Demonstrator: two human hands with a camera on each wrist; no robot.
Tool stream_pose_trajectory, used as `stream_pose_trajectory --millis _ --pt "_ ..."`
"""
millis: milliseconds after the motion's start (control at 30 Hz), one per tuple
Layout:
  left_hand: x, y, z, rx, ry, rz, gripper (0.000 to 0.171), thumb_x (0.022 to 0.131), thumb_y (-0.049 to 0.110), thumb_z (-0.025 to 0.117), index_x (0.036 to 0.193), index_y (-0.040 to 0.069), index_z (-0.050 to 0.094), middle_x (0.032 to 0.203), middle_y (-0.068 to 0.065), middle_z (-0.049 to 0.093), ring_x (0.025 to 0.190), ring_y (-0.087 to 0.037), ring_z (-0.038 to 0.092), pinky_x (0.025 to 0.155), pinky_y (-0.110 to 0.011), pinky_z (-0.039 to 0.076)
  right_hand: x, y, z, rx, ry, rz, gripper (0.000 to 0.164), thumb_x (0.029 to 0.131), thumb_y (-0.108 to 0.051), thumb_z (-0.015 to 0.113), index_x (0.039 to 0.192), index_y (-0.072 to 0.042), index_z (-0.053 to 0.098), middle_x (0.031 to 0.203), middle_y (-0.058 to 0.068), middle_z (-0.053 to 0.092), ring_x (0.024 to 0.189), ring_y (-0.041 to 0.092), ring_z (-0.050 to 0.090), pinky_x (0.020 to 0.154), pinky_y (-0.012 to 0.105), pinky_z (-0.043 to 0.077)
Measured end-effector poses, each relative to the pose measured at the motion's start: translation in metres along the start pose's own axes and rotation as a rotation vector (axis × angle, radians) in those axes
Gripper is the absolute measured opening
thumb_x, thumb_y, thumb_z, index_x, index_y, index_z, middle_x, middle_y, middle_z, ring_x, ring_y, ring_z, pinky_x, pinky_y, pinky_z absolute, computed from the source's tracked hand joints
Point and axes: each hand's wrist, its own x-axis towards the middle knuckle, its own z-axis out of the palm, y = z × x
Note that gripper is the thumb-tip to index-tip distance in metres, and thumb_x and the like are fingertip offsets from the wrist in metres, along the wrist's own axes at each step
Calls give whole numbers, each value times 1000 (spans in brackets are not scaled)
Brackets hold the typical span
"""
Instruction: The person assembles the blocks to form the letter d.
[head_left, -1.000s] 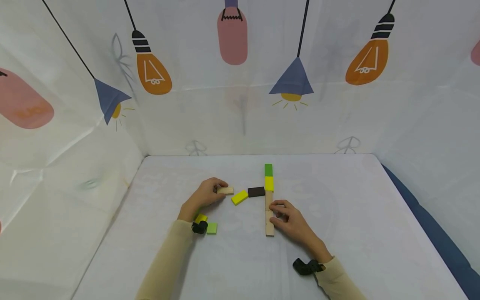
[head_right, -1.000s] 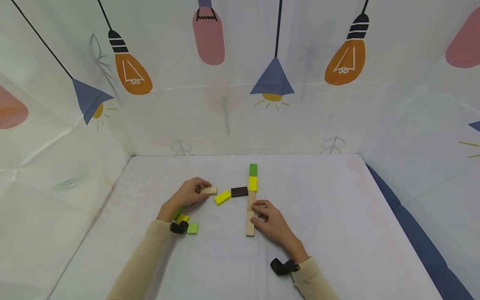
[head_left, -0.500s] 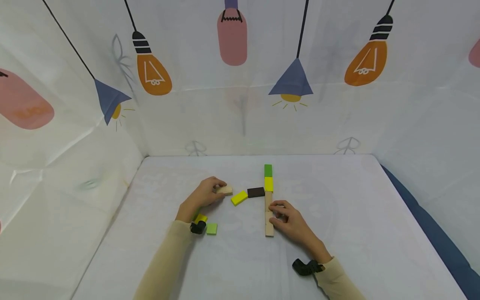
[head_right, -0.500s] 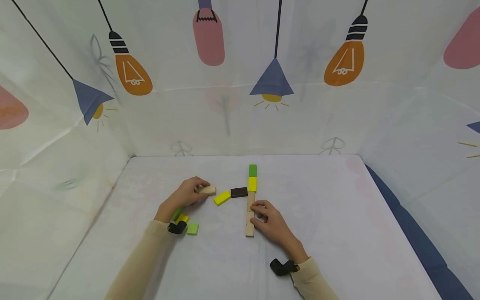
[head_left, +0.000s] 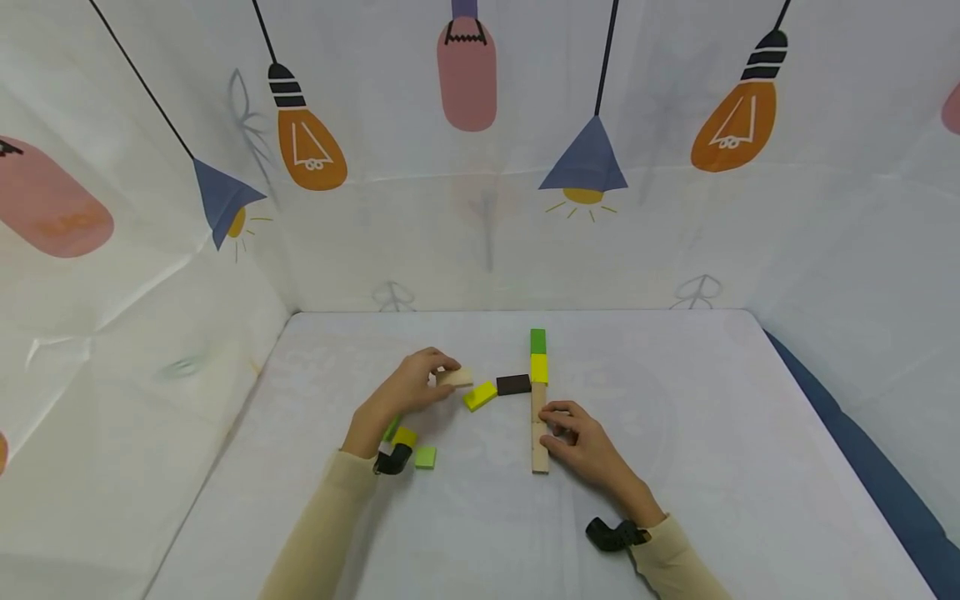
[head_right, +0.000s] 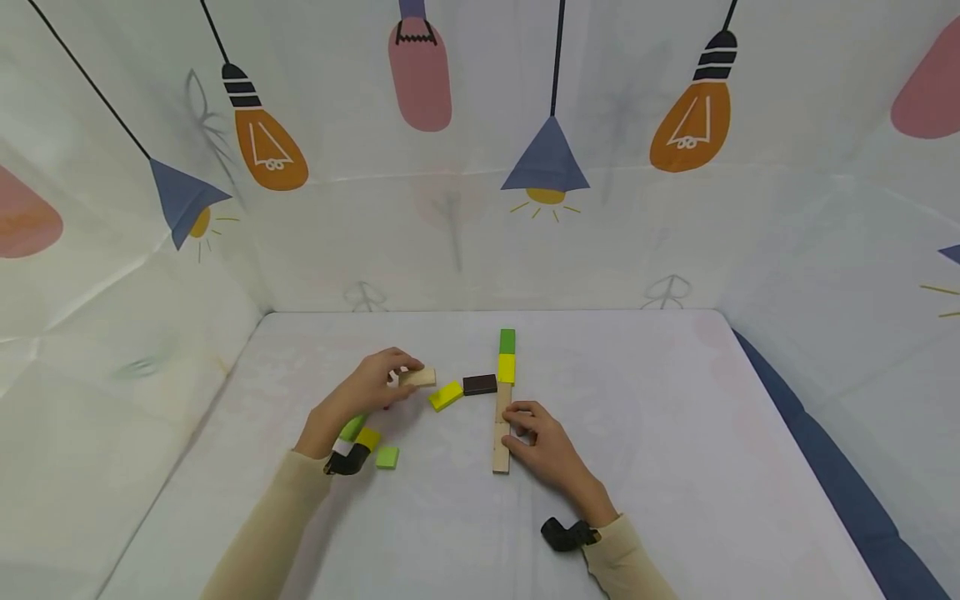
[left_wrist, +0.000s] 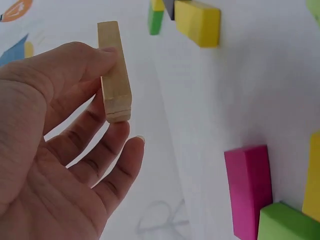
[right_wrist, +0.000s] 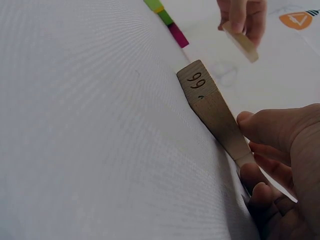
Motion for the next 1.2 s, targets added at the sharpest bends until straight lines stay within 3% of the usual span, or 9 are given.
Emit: stream_pose_trajectory --millis 300,467,700,1000,1200 --pt "-20 21 16 -57 127 -66 36 89 8 79 124 4 72 121 -12 67 98 -23 60 83 -38 55 1 0 -1 -6 -4 3 36 90 -12 80 124 -2 72 129 11 63 90 13 61 70 22 51" --pt "-27 25 30 -71 176 -168 35 88 11 80 122 6 73 120 -11 67 100 -26 62 87 -40 57 1 1 -1 -4 -2 4 36 90 -12 80 124 -2 73 129 11 63 90 13 62 70 22 51" --pt "-34 19 55 -28 202 -295 36 88 20 81 121 9 74 117 -9 68 95 -21 63 85 -38 59 1 2 0 3 2 -4 36 90 -12 80 124 -2 73 129 11 64 90 13 62 70 22 51" --pt "-41 17 62 -13 258 -332 34 85 18 83 116 5 75 108 -9 69 88 -20 63 78 -36 57 1 5 1 -9 -1 18 36 91 -14 79 125 -4 73 130 9 63 91 12 61 71 22 51" --pt "-43 15 67 10 250 -347 35 83 18 83 114 4 75 102 -8 69 83 -17 59 73 -32 53 0 4 2 -18 0 26 36 90 -14 80 124 -5 73 129 8 64 91 8 60 71 21 51"
